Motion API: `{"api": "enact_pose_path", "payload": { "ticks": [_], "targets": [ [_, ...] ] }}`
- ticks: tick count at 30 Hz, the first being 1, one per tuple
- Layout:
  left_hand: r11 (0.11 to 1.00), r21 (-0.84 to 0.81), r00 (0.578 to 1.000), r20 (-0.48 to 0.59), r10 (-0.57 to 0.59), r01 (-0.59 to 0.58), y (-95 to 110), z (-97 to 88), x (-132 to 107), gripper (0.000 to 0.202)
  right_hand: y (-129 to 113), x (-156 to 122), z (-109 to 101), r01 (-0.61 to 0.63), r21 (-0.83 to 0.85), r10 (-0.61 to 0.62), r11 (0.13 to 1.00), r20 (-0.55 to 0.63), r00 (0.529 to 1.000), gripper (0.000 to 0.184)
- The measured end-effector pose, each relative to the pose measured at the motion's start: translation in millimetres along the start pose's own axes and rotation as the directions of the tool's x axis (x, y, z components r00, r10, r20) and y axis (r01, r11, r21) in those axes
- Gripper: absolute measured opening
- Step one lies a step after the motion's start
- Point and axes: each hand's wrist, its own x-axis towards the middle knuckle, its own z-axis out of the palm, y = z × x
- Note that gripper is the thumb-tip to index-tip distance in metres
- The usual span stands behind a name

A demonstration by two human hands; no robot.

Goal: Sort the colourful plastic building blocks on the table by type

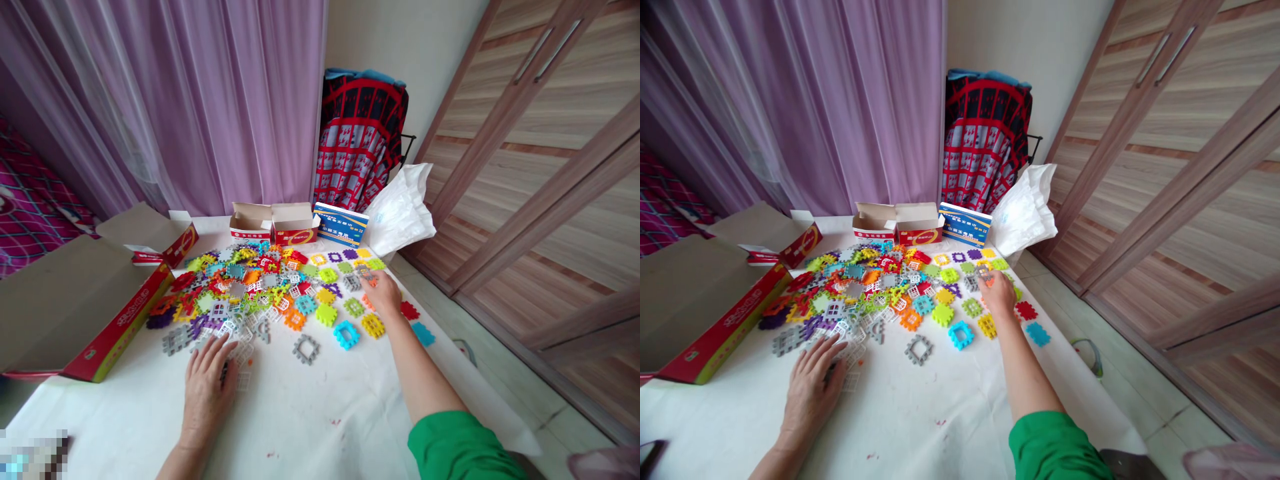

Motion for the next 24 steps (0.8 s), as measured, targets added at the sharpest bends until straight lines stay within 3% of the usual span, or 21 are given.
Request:
{"api": "enact_pose_path", "payload": {
  "ticks": [2, 4, 5, 7, 9, 11, 17, 24],
  "targets": [
    [1.000, -0.014, 1.000, -0.002, -0.024, 0.024, -1, 0.8, 0, 0.027, -19, -19, -11, 0.012, 0.028, -0.012, 1.000, -0.027, 1.000, 0.025],
    [0.998, -0.028, 0.999, 0.001, -0.052, 0.052, -2, 1.9, -1, 0.027, -50, -55, -14, 0.167, 0.086, -0.170, 0.982, 0.030, 0.985, 0.026],
    [0.997, -0.035, 0.998, 0.003, -0.064, 0.064, -2, 2.4, -1, 0.028, -67, -78, -12, 0.284, 0.129, -0.296, 0.950, 0.083, 0.952, 0.022],
    [0.995, -0.048, 0.997, 0.010, -0.081, 0.082, -4, 3.2, -2, 0.028, -101, -124, -2, 0.469, 0.179, -0.500, 0.865, 0.217, 0.839, 0.018],
    [0.994, -0.060, 0.996, 0.016, -0.092, 0.093, -5, 3.4, -3, 0.029, -128, -162, 12, 0.537, 0.160, -0.557, 0.829, 0.336, 0.760, 0.021],
    [0.992, -0.071, 0.994, 0.028, -0.101, 0.103, -5, 3.2, -4, 0.029, -142, -185, 26, 0.559, 0.101, -0.547, 0.823, 0.404, 0.733, 0.025],
    [0.991, -0.085, 0.994, 0.050, -0.099, 0.103, -5, 3.2, -4, 0.030, -137, -191, 42, 0.607, -0.006, -0.532, 0.795, 0.475, 0.701, 0.030],
    [0.995, -0.069, 0.996, 0.057, -0.069, 0.073, -4, 2.7, -3, 0.029, -135, -192, 40, 0.571, 0.025, -0.514, 0.820, 0.470, 0.717, 0.028]
  ]
}}
